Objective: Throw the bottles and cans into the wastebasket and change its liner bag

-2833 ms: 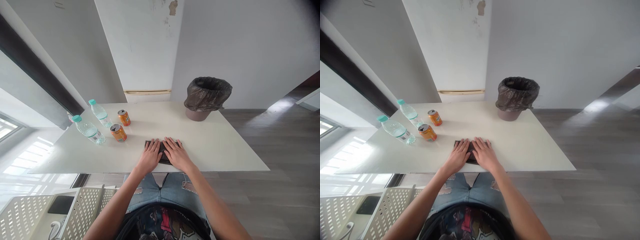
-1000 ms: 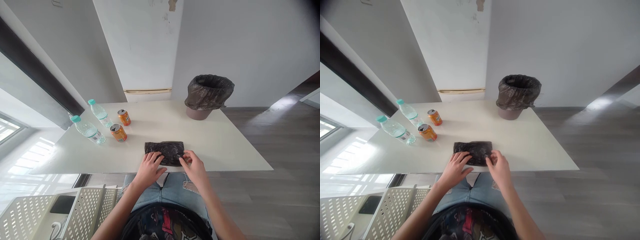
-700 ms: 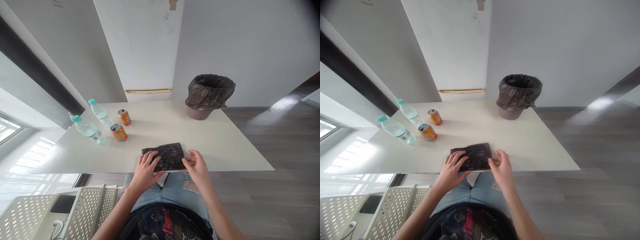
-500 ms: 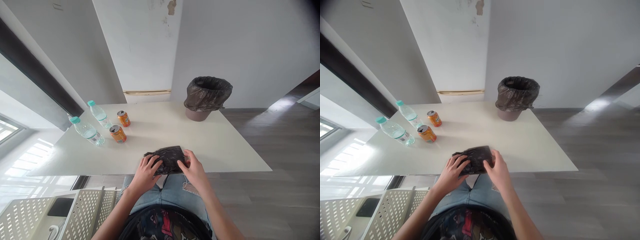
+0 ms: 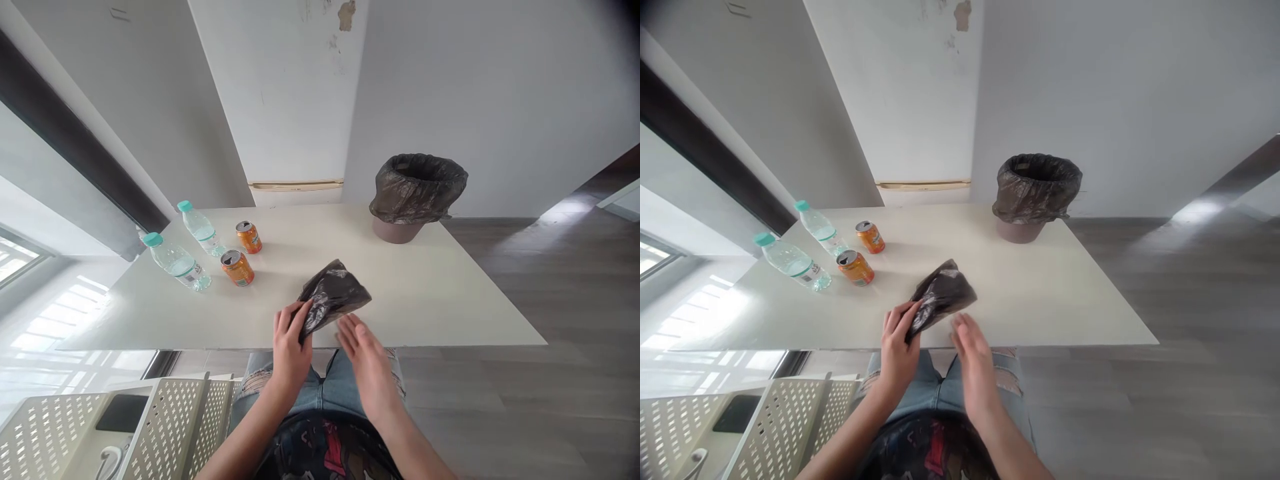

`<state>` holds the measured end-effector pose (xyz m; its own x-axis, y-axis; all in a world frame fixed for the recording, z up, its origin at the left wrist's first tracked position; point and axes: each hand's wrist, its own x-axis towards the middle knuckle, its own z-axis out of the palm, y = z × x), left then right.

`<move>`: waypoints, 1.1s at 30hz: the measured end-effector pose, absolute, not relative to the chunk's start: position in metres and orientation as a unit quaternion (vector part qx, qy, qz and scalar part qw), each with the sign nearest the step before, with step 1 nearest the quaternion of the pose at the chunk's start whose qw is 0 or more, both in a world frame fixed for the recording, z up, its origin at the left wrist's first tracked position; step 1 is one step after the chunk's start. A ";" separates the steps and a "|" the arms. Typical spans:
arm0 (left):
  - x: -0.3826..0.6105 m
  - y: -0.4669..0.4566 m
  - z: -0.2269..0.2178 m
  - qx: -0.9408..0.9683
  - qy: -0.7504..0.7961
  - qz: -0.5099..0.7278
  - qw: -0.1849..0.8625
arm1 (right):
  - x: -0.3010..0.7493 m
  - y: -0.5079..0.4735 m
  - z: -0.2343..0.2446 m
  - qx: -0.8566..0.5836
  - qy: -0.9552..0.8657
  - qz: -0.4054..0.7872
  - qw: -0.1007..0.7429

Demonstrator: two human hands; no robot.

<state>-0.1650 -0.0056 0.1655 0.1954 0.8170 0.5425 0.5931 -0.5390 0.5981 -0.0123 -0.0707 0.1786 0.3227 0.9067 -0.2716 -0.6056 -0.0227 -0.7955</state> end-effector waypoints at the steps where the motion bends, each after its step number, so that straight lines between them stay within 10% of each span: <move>1: -0.159 -0.005 0.166 0.783 0.449 0.417 0.105 | -0.019 -0.067 0.180 -0.427 -0.180 0.572 0.677; 16: -0.162 0.020 0.150 0.906 0.397 0.136 0.048 | 0.026 0.019 0.142 -0.670 -0.345 0.244 0.610; 23: -0.163 0.021 0.147 0.894 0.419 0.149 0.060 | 0.034 0.003 0.150 -0.504 -0.767 0.125 0.376; 33: -0.175 0.020 0.146 0.830 0.451 0.276 0.176 | 0.049 0.004 0.149 -0.404 -0.882 0.126 0.205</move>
